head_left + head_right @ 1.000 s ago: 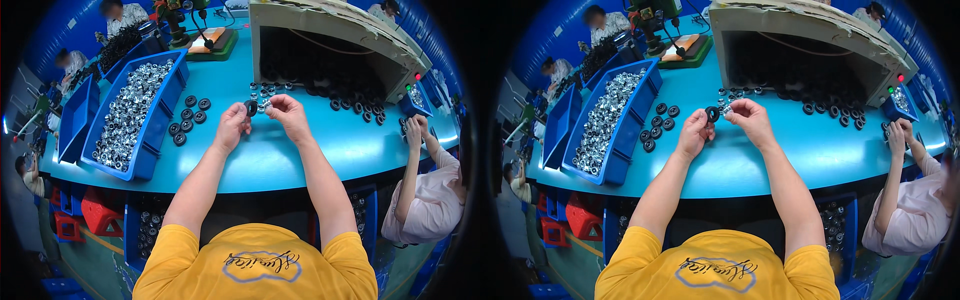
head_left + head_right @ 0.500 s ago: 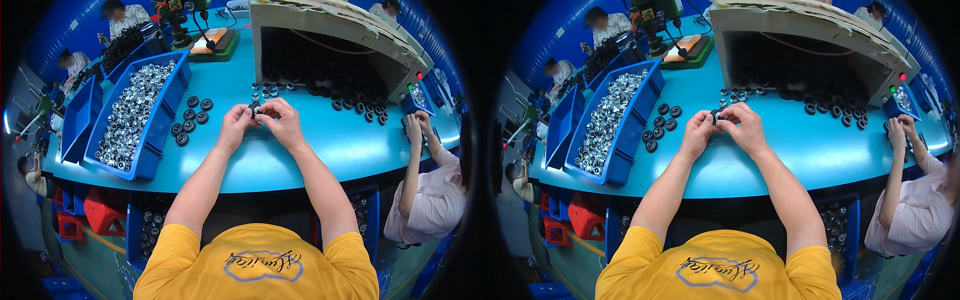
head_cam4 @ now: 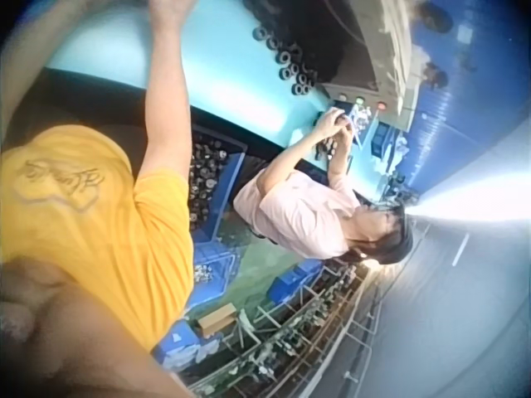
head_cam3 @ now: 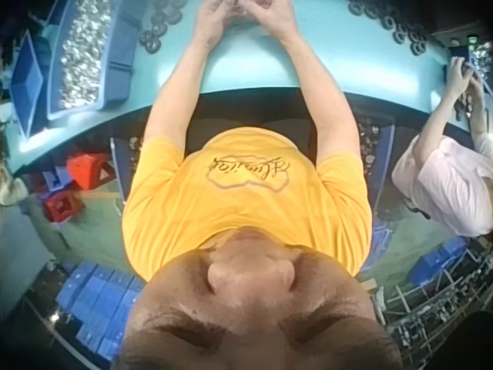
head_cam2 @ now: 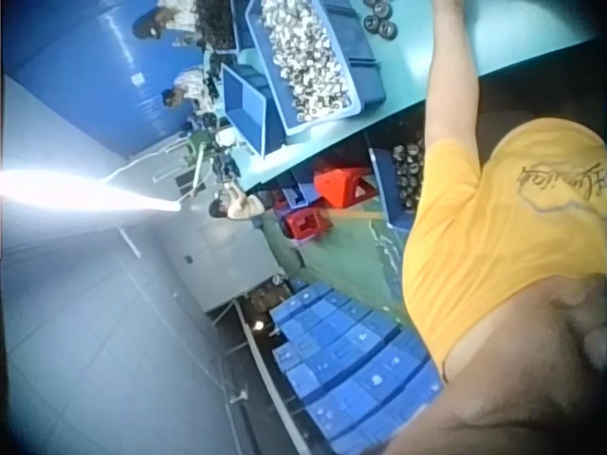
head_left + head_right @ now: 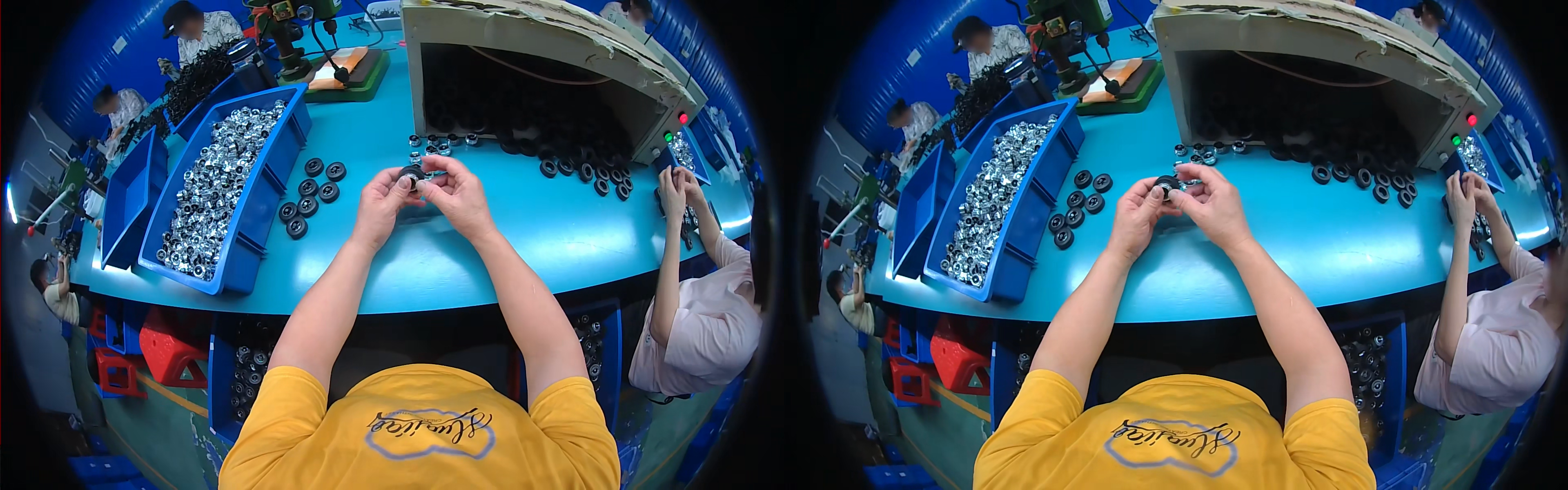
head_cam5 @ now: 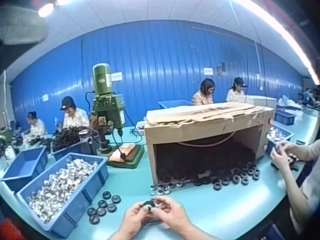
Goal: Assemble small wheels by inserting metal bearings into rubber outer rings at a factory workstation.
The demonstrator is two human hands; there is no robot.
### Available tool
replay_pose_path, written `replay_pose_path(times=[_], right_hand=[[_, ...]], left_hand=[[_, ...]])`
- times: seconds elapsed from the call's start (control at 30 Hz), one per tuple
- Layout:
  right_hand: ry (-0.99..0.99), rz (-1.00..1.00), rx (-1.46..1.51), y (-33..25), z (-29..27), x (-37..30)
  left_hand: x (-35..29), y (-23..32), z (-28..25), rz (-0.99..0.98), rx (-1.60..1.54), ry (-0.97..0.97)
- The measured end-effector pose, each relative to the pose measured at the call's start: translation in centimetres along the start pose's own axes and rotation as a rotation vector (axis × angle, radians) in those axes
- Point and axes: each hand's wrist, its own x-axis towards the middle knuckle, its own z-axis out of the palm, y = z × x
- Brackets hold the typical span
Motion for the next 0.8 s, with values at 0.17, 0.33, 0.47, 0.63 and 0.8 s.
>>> replay_pose_path(times=[0.17,0.33,0.47,0.63,0.8], right_hand=[[-0.112,0.126,0.102,1.4,-0.3,0.3],[-0.1,0.213,0.124,0.6,-0.6,0.3],[-0.093,0.246,0.135,-0.2,-0.7,0.3],[-0.079,0.173,0.057,0.7,-0.6,0.1],[-0.061,0.175,0.026,2.1,-0.9,0.1]], left_hand=[[-0.1,-0.2,-0.2,-0.001,0.094,-0.003],[-0.1,0.0,-0.3,-0.088,0.011,-0.044],[-0.3,0.8,0.4,-0.118,-0.051,-0.047],[-0.3,0.0,0.5,-0.013,0.125,-0.039],[0.0,-1.1,0.3,0.012,0.157,-0.018]])
